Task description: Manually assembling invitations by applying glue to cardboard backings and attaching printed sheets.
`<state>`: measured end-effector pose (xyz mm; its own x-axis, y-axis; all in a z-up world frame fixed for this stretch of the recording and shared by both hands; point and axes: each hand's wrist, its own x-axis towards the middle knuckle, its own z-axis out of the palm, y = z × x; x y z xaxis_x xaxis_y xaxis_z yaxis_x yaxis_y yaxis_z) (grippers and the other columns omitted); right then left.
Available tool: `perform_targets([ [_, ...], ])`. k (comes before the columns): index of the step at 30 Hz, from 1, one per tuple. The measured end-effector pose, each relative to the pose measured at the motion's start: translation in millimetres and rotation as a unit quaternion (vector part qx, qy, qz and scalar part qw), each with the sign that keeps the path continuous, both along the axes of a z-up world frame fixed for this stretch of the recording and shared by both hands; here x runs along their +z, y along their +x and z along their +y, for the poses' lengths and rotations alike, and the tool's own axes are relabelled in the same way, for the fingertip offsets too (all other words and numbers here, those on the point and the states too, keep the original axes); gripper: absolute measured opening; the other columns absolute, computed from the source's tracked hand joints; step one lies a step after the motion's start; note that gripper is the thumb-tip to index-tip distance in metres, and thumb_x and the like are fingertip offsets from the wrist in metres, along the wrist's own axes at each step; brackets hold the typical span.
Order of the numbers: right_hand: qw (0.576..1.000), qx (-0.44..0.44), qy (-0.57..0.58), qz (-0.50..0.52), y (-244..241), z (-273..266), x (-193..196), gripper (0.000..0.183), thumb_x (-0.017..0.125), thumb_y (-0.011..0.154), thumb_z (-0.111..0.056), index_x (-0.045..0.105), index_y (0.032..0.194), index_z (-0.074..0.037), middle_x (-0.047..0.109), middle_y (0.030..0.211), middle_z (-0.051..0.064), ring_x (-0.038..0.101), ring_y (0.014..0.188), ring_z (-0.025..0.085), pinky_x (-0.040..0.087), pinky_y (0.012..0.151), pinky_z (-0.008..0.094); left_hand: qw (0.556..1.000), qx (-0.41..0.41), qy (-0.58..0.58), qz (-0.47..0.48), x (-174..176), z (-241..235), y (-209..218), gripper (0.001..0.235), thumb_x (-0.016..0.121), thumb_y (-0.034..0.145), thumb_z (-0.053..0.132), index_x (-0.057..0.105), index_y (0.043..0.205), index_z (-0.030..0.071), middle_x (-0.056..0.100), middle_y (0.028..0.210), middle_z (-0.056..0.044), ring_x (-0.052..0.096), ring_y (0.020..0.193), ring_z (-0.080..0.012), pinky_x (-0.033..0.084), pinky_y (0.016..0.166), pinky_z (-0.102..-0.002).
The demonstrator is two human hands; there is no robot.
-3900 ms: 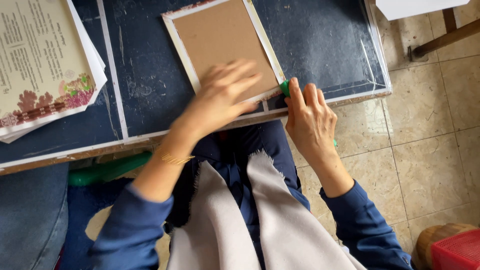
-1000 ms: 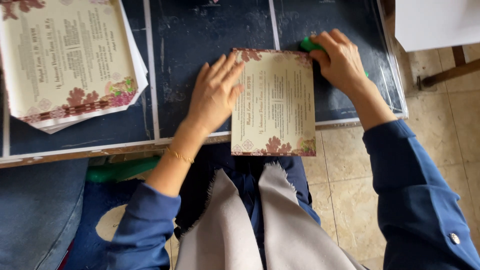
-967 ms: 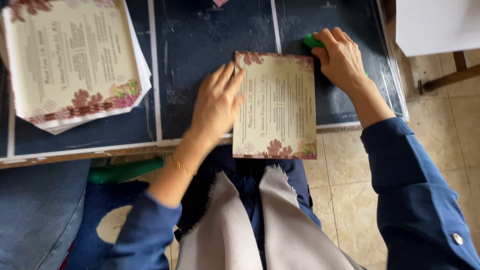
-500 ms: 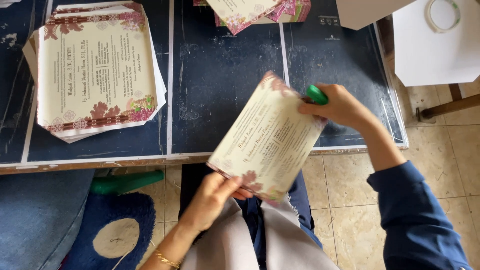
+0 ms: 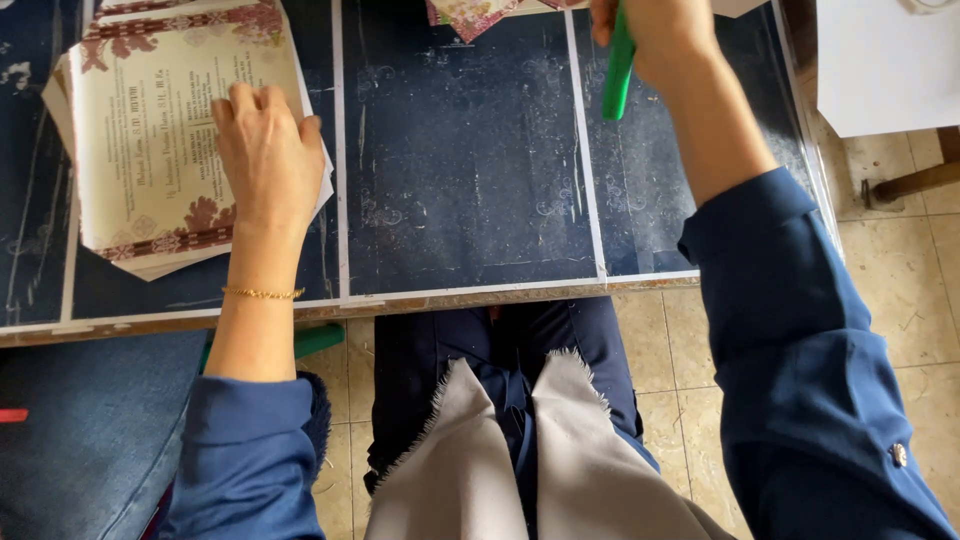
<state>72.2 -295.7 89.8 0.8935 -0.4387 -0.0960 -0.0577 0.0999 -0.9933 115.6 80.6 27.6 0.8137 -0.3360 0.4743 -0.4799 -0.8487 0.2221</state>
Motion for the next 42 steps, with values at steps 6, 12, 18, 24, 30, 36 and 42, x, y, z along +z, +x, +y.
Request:
perform_targets([
  [6, 0.848, 0.069, -0.525, 0.023, -80, -27, -31, 0.019, 0.062, 0.104, -0.026, 0.059, 0.107, -0.008, 0.068, 0.069, 0.001, 0.068, 0.059, 0.015, 0.049, 0.065, 0.037, 0.993, 0.04, 0.097, -0.059, -10, 25, 19, 0.012, 0.073, 0.083, 0.011, 0.068, 0.086, 0.0, 0.063, 0.083, -0.019, 0.061, 0.074, -0.0389, 0.052, 0.062, -0.048],
  [12, 0.698, -0.026, -0.704, 0.129, -190, -77, -91, 0.045, 0.071, 0.105, -0.045, 0.065, 0.127, -0.006, 0.061, 0.11, 0.019, 0.065, 0.08, 0.038, 0.051, 0.055, 0.048, 0.972, 0.015, 0.189, -0.139, 88, 49, -71, 0.01, 0.074, 0.099, 0.016, 0.067, 0.106, 0.016, 0.065, 0.091, -0.004, 0.064, 0.069, -0.0246, 0.047, 0.055, -0.038],
  [18, 0.711, -0.115, -0.693, -0.002, -211, -54, -86, 0.033, 0.056, 0.096, 0.011, 0.055, 0.128, 0.004, 0.048, 0.102, 0.026, 0.045, 0.092, 0.043, 0.045, 0.076, 0.057, 0.985, -0.153, 0.051, -0.058, 130, -4, -109, 0.01, 0.066, 0.092, 0.004, 0.058, 0.092, 0.009, 0.055, 0.078, -0.007, 0.05, 0.062, -0.0243, 0.037, 0.057, -0.04],
  [24, 0.701, -0.117, -0.703, 0.03, -214, -59, -92, 0.041, 0.057, 0.083, 0.016, 0.059, 0.121, 0.0, 0.046, 0.096, 0.021, 0.043, 0.086, 0.038, 0.041, 0.072, 0.053, 0.953, -0.296, 0.044, -0.045, 38, -150, -69, 0.006, 0.069, 0.092, 0.008, 0.066, 0.087, 0.007, 0.058, 0.083, -0.013, 0.061, 0.071, -0.0335, 0.052, 0.059, -0.045],
  [30, 0.682, -0.128, -0.719, 0.031, -212, -61, -92, 0.033, 0.055, 0.088, 0.009, 0.059, 0.12, 0.0, 0.051, 0.101, 0.024, 0.047, 0.087, 0.039, 0.044, 0.074, 0.052, 0.943, -0.292, 0.154, 0.036, 0, -177, -216, 0.094, 0.067, 0.072, 0.082, 0.054, 0.125, 0.004, 0.057, 0.113, -0.012, 0.055, 0.104, -0.0247, 0.052, 0.085, -0.036],
  [36, 0.679, -0.106, -0.724, 0.065, -227, -46, -91, 0.036, 0.053, 0.091, 0.009, 0.055, 0.125, -0.002, 0.047, 0.097, 0.02, 0.045, 0.086, 0.033, 0.042, 0.068, 0.046, 0.928, -0.325, 0.159, -0.087, -8, -188, -182, 0.013, 0.064, 0.085, -0.001, 0.063, 0.078, 0.011, 0.06, 0.074, -0.006, 0.056, 0.066, -0.0167, 0.052, 0.046, -0.025],
  [42, 0.65, -0.089, -0.753, 0.045, -255, -24, -98, 0.037, 0.069, 0.089, 0.0, 0.059, 0.125, -0.001, 0.044, 0.09, 0.014, 0.049, 0.084, 0.038, 0.046, 0.079, 0.046, 0.919, -0.368, -0.031, 0.138, -37, -195, -120, 0.048, 0.088, 0.065, 0.044, 0.057, 0.082, 0.011, 0.05, 0.086, -0.004, 0.058, 0.088, -0.0291, 0.057, 0.069, -0.045],
])
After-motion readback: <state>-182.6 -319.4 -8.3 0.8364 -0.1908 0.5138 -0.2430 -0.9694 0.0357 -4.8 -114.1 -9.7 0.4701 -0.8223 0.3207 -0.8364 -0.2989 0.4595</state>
